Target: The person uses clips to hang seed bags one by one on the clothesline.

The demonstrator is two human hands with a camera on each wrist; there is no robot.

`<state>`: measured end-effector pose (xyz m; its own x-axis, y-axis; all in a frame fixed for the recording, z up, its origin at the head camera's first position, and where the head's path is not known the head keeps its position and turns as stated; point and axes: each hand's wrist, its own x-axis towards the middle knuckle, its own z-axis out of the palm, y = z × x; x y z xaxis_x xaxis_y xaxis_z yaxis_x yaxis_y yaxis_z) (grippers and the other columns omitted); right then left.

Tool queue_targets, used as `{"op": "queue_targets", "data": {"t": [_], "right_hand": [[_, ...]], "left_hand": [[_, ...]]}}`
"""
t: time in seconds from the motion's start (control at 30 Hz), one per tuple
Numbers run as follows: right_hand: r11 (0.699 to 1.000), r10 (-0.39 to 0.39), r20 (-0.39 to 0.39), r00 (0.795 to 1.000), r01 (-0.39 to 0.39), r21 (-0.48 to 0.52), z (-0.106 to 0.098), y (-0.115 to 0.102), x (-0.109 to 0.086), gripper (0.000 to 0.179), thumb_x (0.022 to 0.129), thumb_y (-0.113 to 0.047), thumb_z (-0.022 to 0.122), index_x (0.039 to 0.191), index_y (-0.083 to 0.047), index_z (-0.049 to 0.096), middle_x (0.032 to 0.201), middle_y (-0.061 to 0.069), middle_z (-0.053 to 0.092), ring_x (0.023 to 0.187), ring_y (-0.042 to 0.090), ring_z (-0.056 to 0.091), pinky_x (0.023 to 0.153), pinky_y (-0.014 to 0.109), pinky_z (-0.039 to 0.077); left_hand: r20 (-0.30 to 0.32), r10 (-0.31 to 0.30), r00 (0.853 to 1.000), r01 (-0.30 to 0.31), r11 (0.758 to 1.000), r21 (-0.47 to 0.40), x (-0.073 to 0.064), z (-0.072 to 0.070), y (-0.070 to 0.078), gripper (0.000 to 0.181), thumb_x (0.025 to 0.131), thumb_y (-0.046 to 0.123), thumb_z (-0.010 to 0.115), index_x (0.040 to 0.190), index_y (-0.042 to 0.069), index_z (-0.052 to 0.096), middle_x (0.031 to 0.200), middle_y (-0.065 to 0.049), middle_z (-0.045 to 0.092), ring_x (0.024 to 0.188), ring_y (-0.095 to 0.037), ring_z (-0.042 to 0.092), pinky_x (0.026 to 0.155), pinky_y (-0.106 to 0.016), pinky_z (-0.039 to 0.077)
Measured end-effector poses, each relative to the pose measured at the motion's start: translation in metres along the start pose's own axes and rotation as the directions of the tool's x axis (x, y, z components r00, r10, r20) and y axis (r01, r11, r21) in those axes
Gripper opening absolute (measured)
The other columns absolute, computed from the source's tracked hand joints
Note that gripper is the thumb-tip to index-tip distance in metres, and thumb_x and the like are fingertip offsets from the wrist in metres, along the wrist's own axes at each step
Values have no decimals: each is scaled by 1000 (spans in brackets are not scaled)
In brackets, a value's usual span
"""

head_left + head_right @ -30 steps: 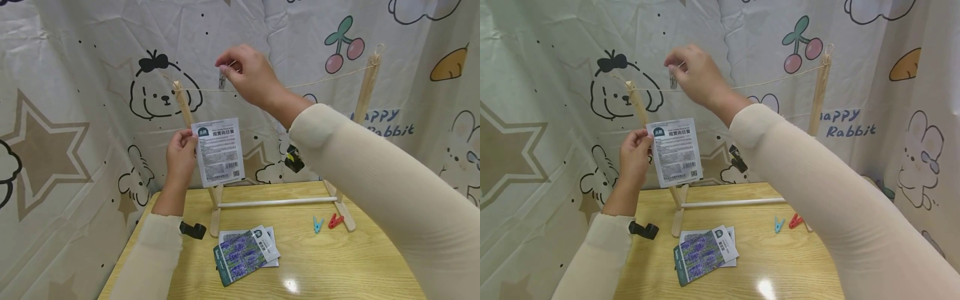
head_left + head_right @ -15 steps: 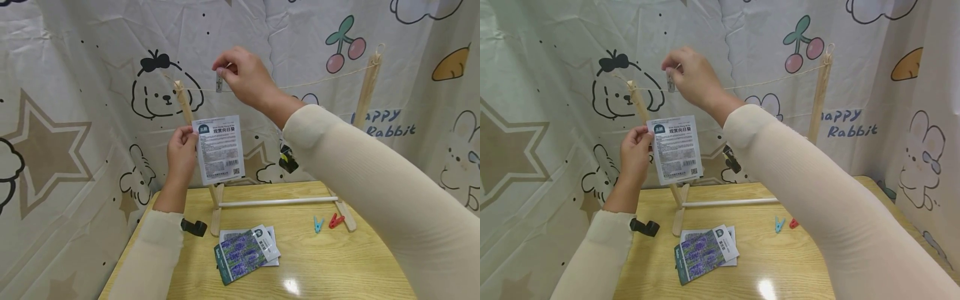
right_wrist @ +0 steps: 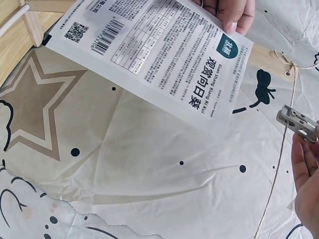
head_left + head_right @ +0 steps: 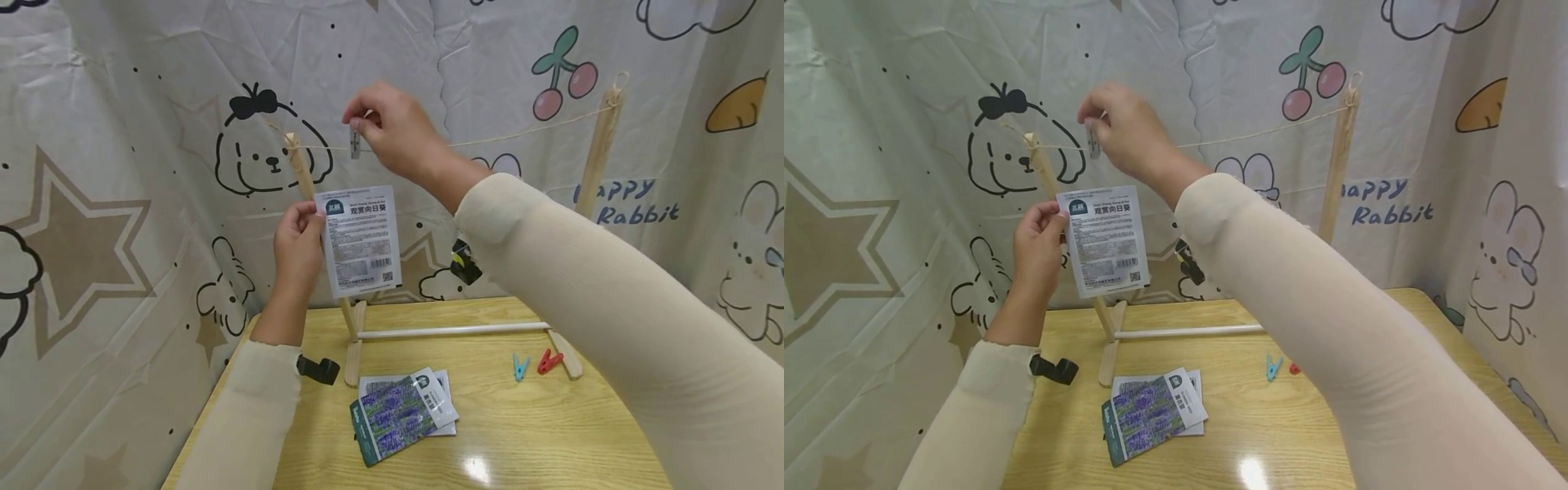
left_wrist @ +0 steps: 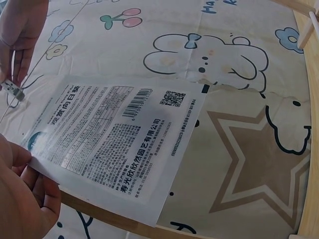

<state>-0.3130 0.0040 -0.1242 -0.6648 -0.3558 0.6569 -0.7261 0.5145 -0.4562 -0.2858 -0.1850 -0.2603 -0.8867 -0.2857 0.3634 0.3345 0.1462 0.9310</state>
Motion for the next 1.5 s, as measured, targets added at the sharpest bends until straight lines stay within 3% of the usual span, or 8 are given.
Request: {"op": "queue_targets", "data": {"t": [0.27, 0.43, 0.8, 1.13, 1.5], "right_hand": [[999, 31, 50, 998, -29, -35, 6, -3, 0, 19, 105, -15, 54, 114, -11, 70, 120, 2, 63, 105, 12, 59, 92, 21, 48], [1000, -5, 67, 998, 7, -30, 9, -5, 0, 19, 104, -14, 54, 114, -9, 70, 119, 4, 64, 107, 15, 60, 94, 25, 49], [999, 5, 111, 994, 0, -46, 11, -2, -1, 17, 104, -14, 55, 113, -10, 70, 118, 4, 65, 108, 16, 62, 96, 27, 49], [998, -17, 127, 992, 24, -56, 16, 0, 0, 18, 104, -14, 55, 114, -10, 70, 118, 4, 65, 109, 16, 62, 96, 28, 49], [998, 12, 146, 989, -3, -66, 17, -2, 0, 17, 104, -16, 55, 114, -13, 70, 118, 2, 66, 108, 15, 63, 95, 25, 49]], "left_hand": [[2, 8, 1000, -8, 999, -41, 2, 1, 4, 17, 105, 19, 53, 118, 11, 59, 103, 0, 63, 87, -13, 61, 71, -21, 51], [-5, 7, 1000, -8, 998, -66, 3, 1, 8, 17, 105, 18, 53, 118, 10, 60, 101, 0, 63, 84, -12, 60, 69, -20, 50], [-4, 25, 1000, -25, 995, -93, 5, 2, 16, 14, 105, 19, 54, 115, 12, 61, 100, 0, 64, 83, -14, 61, 63, -22, 49], [-9, 47, 999, -48, 995, -91, 8, 2, 21, 14, 104, 17, 54, 116, 12, 60, 100, 0, 63, 84, -14, 59, 67, -21, 48], [-1, 57, 998, -57, 995, -82, 6, 0, 23, 17, 106, 20, 53, 119, 13, 60, 105, -1, 63, 91, -16, 61, 75, -24, 52]]}}
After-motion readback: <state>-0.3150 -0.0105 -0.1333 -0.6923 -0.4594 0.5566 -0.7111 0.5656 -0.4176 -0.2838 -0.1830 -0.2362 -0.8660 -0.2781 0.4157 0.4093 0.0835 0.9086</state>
